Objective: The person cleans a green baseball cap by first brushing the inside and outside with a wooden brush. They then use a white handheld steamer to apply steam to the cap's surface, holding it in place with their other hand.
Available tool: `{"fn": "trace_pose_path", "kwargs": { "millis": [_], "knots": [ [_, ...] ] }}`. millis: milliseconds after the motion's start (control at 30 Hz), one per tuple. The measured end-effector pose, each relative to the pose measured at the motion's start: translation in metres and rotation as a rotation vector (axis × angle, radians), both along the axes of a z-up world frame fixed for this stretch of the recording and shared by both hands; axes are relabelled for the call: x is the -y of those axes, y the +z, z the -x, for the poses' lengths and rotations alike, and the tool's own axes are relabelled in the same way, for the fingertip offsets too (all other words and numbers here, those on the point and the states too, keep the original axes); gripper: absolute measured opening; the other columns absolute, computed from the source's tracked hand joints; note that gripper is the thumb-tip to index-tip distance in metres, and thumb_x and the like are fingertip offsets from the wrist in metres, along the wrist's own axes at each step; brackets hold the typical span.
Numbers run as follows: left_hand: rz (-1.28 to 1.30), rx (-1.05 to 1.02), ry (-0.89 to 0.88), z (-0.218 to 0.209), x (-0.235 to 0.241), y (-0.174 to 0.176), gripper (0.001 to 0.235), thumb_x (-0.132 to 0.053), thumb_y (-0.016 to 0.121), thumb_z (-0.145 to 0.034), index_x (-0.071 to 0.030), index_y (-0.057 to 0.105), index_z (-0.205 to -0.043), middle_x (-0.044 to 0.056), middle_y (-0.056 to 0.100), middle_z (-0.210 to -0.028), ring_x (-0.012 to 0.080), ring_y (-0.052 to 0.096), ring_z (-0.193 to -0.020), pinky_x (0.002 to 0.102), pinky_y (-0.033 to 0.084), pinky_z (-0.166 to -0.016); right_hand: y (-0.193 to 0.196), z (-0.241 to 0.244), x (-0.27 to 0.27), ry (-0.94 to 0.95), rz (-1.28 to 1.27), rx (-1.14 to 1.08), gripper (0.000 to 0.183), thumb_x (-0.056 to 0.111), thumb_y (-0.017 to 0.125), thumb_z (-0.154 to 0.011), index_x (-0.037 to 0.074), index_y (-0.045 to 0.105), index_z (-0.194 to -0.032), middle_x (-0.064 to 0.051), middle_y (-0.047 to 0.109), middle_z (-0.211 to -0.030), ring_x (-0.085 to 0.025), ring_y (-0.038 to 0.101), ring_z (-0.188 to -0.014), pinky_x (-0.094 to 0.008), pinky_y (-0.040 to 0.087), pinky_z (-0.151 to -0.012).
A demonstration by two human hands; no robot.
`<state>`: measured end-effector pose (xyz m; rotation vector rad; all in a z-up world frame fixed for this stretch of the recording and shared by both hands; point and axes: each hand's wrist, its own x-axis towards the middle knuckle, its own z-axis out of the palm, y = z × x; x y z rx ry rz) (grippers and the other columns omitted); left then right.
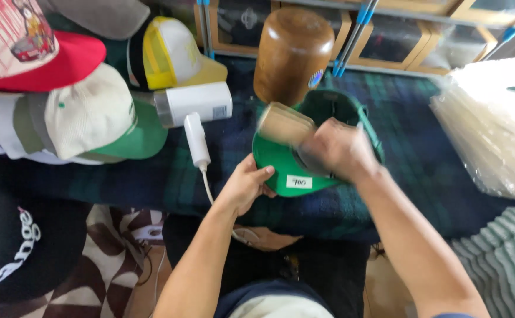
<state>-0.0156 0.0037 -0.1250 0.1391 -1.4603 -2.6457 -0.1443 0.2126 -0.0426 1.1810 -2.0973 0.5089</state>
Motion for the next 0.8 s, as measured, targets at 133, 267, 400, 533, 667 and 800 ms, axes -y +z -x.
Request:
{"fn": "trace_pose_path", "kwargs": {
  "millis": [133,267,400,533,667,800],
  "knots": [
    [0.039,0.022,0.004,-0.001,0.002,0.0,0.033,0.003,0.062,-0.096,0.0,0.054,-0.127,0.026,0.073,-0.084,0.0364,0.074,-0.058,0.043,0.064,-0.049,0.0,-0.014,0.012,0.126,0.004,0.141,0.035,0.058,0.076,-0.087,0.028,0.062,-0.076,0.003,0.065,-0.065,-0.023,0.07,-0.069,-0.036,0.055,-0.062],
    [0.016,-0.003,0.028,-0.003,0.0,0.009,0.033,0.004,0.062,-0.094,0.001,0.055,-0.126,0.026,0.072,-0.082,0.0359,0.073,-0.056,0.044,0.063,-0.047,0.012,0.008,-0.007,-0.175,-0.019,-0.075,0.047,0.064,0.06,-0.106,0.021,0.055,-0.087,-0.001,0.057,-0.067,-0.025,0.065,-0.063,-0.037,0.053,-0.06],
    [0.033,0.032,0.038,0.001,0.003,0.005,0.033,0.004,0.064,-0.094,0.001,0.057,-0.126,0.027,0.073,-0.085,0.0368,0.074,-0.058,0.044,0.064,-0.049,0.004,-0.009,0.013,0.174,-0.021,0.213,0.032,0.055,0.073,-0.089,0.028,0.063,-0.076,0.005,0.063,-0.065,-0.022,0.068,-0.069,-0.036,0.053,-0.064],
    [0.015,0.025,0.045,-0.002,-0.001,0.005,0.034,0.002,0.065,-0.093,0.0,0.056,-0.126,0.027,0.072,-0.084,0.0368,0.074,-0.058,0.046,0.063,-0.049,-0.009,0.042,-0.01,-0.168,0.007,-0.124,0.039,0.06,0.06,-0.106,0.027,0.057,-0.086,0.002,0.056,-0.064,-0.02,0.064,-0.061,-0.036,0.052,-0.059],
    [0.031,0.029,0.031,0.002,0.001,0.005,0.036,0.001,0.064,-0.094,-0.001,0.054,-0.129,0.025,0.073,-0.089,0.0371,0.075,-0.062,0.044,0.063,-0.049,0.007,-0.02,0.016,-0.126,-0.011,-0.194,0.045,0.057,0.058,-0.099,0.024,0.051,-0.069,0.003,0.051,-0.055,-0.023,0.059,-0.053,-0.036,0.048,-0.053],
    [0.049,0.027,0.012,-0.01,0.0,0.01,0.037,0.002,0.067,-0.092,0.0,0.055,-0.127,0.028,0.073,-0.091,0.04,0.075,-0.063,0.047,0.064,-0.051,-0.02,0.043,0.003,0.005,0.02,-0.055,0.038,0.055,0.065,-0.097,0.025,0.055,-0.076,0.003,0.056,-0.062,-0.022,0.063,-0.058,-0.036,0.051,-0.054]
  ]
}}
